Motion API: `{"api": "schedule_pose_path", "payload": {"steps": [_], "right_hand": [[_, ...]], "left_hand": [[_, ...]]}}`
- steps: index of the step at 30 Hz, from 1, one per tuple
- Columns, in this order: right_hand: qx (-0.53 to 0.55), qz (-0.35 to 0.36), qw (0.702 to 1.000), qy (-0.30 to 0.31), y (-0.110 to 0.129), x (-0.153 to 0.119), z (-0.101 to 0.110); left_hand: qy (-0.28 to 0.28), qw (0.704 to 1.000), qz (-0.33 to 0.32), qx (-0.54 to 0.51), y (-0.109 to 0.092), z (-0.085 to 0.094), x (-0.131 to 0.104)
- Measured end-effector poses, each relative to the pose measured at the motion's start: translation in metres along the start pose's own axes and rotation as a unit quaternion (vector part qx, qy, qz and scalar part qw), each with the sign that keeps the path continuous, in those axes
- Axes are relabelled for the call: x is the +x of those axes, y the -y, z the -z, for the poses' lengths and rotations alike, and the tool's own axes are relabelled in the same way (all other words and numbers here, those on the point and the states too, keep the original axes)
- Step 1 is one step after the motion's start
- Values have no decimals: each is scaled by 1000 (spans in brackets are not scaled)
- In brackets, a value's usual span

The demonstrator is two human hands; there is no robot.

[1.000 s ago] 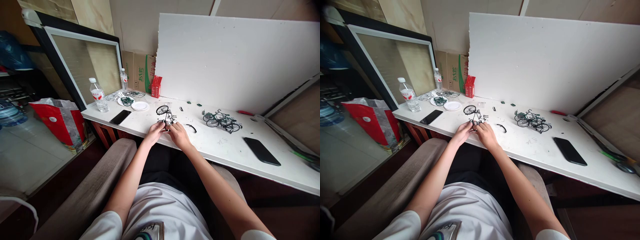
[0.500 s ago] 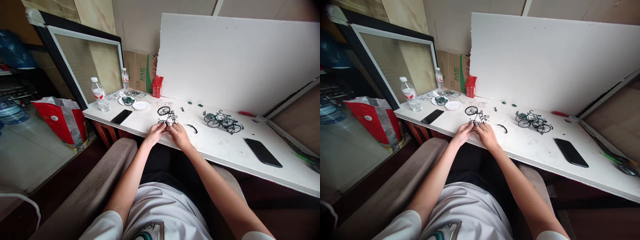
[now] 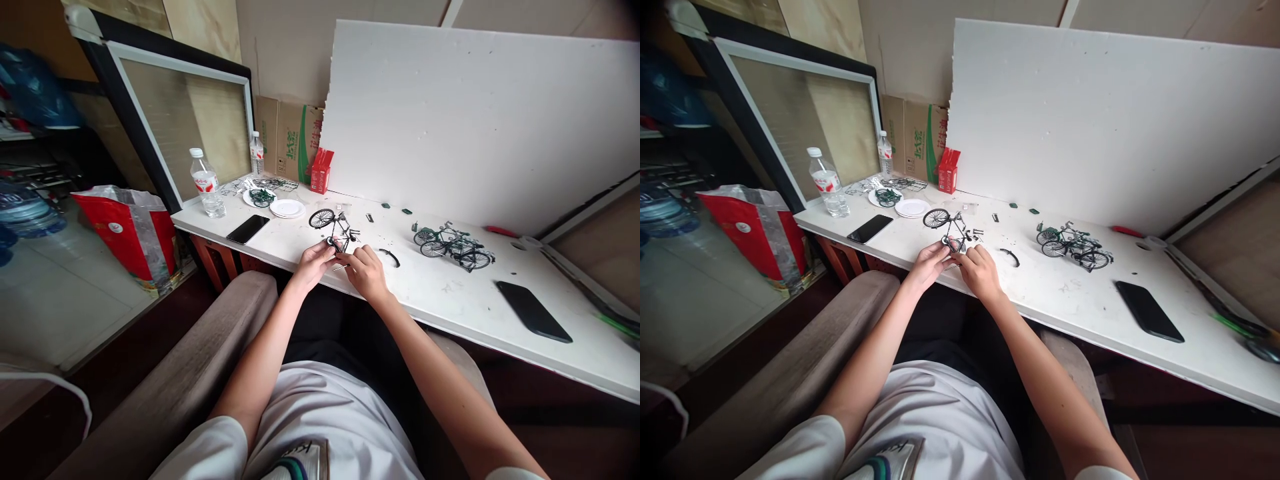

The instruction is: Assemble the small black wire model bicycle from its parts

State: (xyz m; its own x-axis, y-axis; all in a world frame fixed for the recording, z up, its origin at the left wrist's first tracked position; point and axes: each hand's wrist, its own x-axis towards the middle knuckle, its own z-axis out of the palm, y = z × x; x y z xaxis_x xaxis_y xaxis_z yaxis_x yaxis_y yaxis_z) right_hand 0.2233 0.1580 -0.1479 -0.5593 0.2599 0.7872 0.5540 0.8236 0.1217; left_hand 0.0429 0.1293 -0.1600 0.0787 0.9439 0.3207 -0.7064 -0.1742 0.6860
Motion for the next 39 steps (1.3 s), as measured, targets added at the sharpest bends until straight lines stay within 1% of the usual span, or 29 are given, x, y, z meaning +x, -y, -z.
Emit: {"api": "schedule_pose_path", "payload": {"steps": [5, 11, 15, 19, 21, 24, 27, 29, 34, 36, 39], "right_hand": [[23, -36, 999, -3, 2, -3, -2], [64, -101, 991, -54, 2, -7, -5], [94, -116, 986, -71, 5, -2, -1], [84, -113, 987, -76, 9, 1, 1], [66, -103, 990, -68, 9, 0, 0], [30, -82, 995, -54, 6, -2, -3], [5, -50, 997, -62, 2, -5, -6], [-3, -39, 998, -54, 0, -6, -6], [9, -50, 998, -22, 3, -2, -2], [14, -51, 998, -32, 6, 0, 0], [34, -64, 994, -77, 8, 2, 1]], "left_hand": [[-25, 1000, 5, -2, 2, -1, 0], [-53, 998, -14, -21, 4, -2, 2], [-70, 997, -24, -18, 6, -2, 3], [-65, 997, -28, -28, 9, -3, 3], [-70, 997, -22, -29, 9, -4, 2], [-82, 996, -12, -25, 9, -6, 0], [-80, 996, -15, -28, 8, -7, 0], [-83, 996, -17, -27, 9, -8, -1], [-97, 995, -25, -19, 10, -10, -2], [-102, 994, -37, -11, 8, -13, -3], [-108, 992, -58, -2, 4, -19, -3]]}}
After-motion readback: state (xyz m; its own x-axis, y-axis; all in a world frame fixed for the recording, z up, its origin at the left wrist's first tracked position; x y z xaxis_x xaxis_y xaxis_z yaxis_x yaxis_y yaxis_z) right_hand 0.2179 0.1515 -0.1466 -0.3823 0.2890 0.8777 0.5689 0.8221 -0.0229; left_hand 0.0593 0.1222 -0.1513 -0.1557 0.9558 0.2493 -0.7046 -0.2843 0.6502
